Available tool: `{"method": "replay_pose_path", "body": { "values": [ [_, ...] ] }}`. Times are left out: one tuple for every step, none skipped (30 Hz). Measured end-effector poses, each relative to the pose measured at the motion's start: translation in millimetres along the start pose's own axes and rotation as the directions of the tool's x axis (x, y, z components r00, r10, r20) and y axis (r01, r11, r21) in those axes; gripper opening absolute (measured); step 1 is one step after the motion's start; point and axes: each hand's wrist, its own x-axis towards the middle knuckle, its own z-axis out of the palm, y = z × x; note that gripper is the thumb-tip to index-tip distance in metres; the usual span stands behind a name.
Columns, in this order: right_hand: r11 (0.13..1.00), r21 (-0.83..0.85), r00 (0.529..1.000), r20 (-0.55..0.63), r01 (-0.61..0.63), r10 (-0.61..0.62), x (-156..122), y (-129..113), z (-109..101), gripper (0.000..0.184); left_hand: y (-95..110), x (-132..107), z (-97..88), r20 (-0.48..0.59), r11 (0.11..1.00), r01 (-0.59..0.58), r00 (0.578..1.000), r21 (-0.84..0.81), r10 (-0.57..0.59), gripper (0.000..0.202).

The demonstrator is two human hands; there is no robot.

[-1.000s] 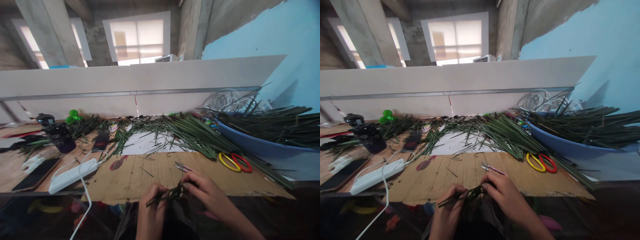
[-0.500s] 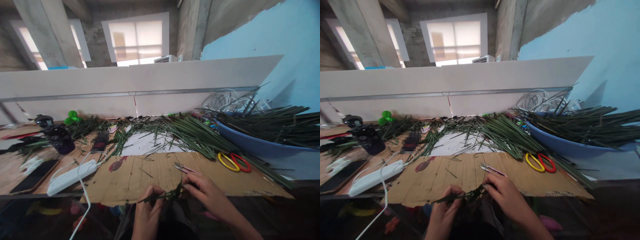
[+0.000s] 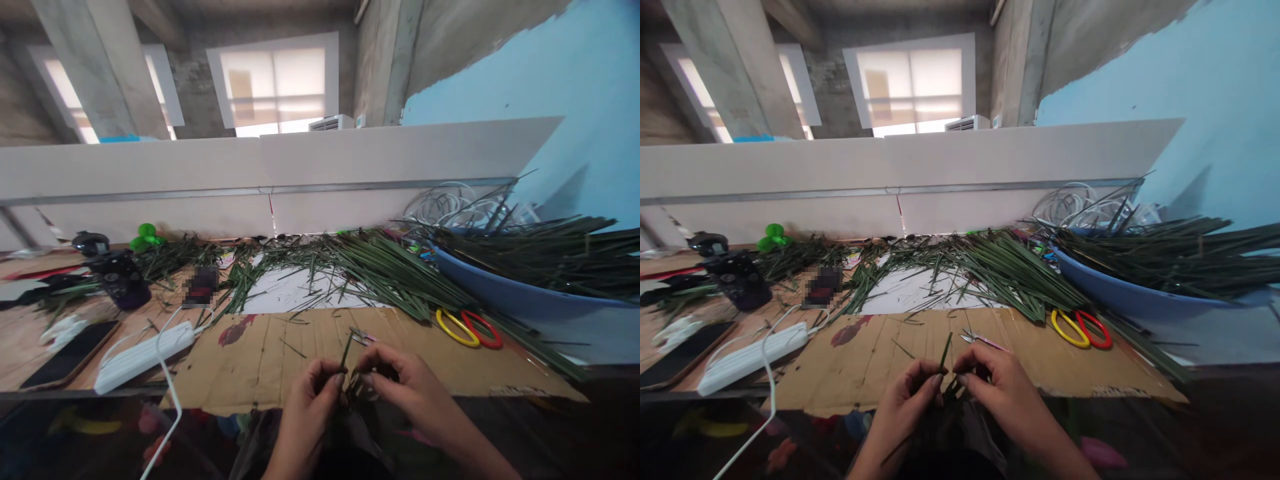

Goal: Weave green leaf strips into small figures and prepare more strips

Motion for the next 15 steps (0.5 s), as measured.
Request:
{"method": "replay_pose_path", "body": {
  "values": [
    [1.000, 0.018, 1.000, -0.009, 0.000, 0.000, 0, 0, 2, 0.008, -1, -1, 0.6, -0.003, 0.998, -0.018, 1.000, 0.058, 0.018, 0.027],
    [1.000, 0.025, 1.000, -0.019, -0.001, 0.001, 1, -1, 4, 0.008, -1, -2, 0.7, 0.002, 0.993, -0.032, 0.999, 0.117, 0.032, 0.024],
    [1.000, 0.022, 0.999, -0.032, -0.002, 0.003, 1, -1, 6, 0.007, -2, -3, 0.3, 0.010, 0.984, -0.046, 0.999, 0.174, 0.045, 0.022],
    [1.000, 0.017, 0.999, -0.045, -0.004, 0.005, 2, -2, 9, 0.006, -2, -4, -0.3, 0.014, 0.973, -0.063, 0.998, 0.224, 0.061, 0.021],
    [1.000, 0.012, 0.998, -0.058, -0.004, 0.005, 3, -3, 11, 0.006, -2, -5, -0.9, 0.019, 0.960, -0.083, 0.997, 0.268, 0.081, 0.021],
    [1.000, 0.005, 0.997, -0.071, -0.001, 0.002, 4, -4, 13, 0.006, -1, -6, -1.5, 0.022, 0.946, -0.108, 0.994, 0.305, 0.107, 0.021],
    [1.000, -0.003, 0.996, -0.086, 0.006, -0.006, 6, -6, 15, 0.006, 0, -7, -1.8, 0.025, 0.933, -0.135, 0.991, 0.335, 0.135, 0.022],
    [1.000, -0.013, 0.995, -0.102, 0.013, -0.015, 7, -7, 17, 0.006, 1, -8, -1.9, 0.031, 0.920, -0.159, 0.987, 0.358, 0.158, 0.022],
    [0.999, -0.024, 0.993, -0.118, 0.021, -0.024, 7, -8, 19, 0.005, 2, -9, -1.7, 0.041, 0.910, -0.175, 0.984, 0.376, 0.173, 0.023],
    [0.999, -0.034, 0.991, -0.132, 0.026, -0.031, 8, -10, 21, 0.005, 2, -9, -1.2, 0.051, 0.903, -0.183, 0.983, 0.388, 0.178, 0.022],
    [0.999, -0.043, 0.989, -0.141, 0.031, -0.037, 8, -10, 22, 0.005, 3, -10, -0.6, 0.058, 0.899, -0.184, 0.983, 0.397, 0.175, 0.021],
    [0.998, -0.049, 0.989, -0.145, 0.036, -0.043, 9, -11, 23, 0.006, 3, -10, -0.1, 0.058, 0.899, -0.179, 0.984, 0.400, 0.170, 0.019],
    [0.998, -0.047, 0.989, -0.142, 0.043, -0.049, 9, -11, 23, 0.006, 3, -10, 0.3, 0.059, 0.902, -0.172, 0.985, 0.395, 0.163, 0.017],
    [0.998, -0.038, 0.989, -0.136, 0.046, -0.051, 8, -10, 23, 0.005, 2, -9, 0.5, 0.056, 0.910, -0.162, 0.987, 0.382, 0.152, 0.017],
    [0.999, -0.021, 0.991, -0.128, 0.044, -0.047, 8, -9, 23, 0.007, 1, -8, 0.4, 0.051, 0.922, -0.145, 0.989, 0.359, 0.136, 0.017]
  ]
}}
